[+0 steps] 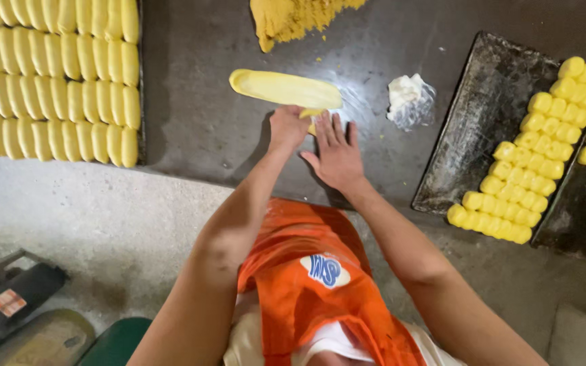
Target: The person prepares bread dough on a workstation, flattening small portions into strips and rolling them into shapes before placing them onto baking trays.
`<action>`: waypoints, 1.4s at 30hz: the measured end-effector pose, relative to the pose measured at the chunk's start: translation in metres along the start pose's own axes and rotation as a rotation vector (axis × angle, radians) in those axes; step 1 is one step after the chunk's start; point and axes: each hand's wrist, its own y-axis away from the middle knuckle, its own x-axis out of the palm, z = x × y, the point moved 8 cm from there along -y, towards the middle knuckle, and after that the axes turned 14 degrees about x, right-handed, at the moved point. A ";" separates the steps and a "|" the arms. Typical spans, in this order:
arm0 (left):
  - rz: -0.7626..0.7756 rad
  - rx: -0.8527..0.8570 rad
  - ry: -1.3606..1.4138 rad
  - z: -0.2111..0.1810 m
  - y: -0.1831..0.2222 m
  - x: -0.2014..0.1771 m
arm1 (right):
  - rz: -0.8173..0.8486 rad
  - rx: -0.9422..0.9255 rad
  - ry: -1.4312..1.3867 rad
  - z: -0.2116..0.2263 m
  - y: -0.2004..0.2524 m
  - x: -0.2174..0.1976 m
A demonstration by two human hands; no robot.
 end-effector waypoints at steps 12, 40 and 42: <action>-0.115 0.602 0.012 -0.031 0.025 -0.047 | 0.251 0.015 0.173 0.001 -0.007 0.023; -0.154 0.311 -0.748 -0.044 0.000 -0.148 | 0.246 0.091 0.119 -0.055 0.001 0.006; -0.104 0.386 -0.740 -0.084 0.014 -0.117 | 0.258 0.192 0.102 -0.083 0.023 0.004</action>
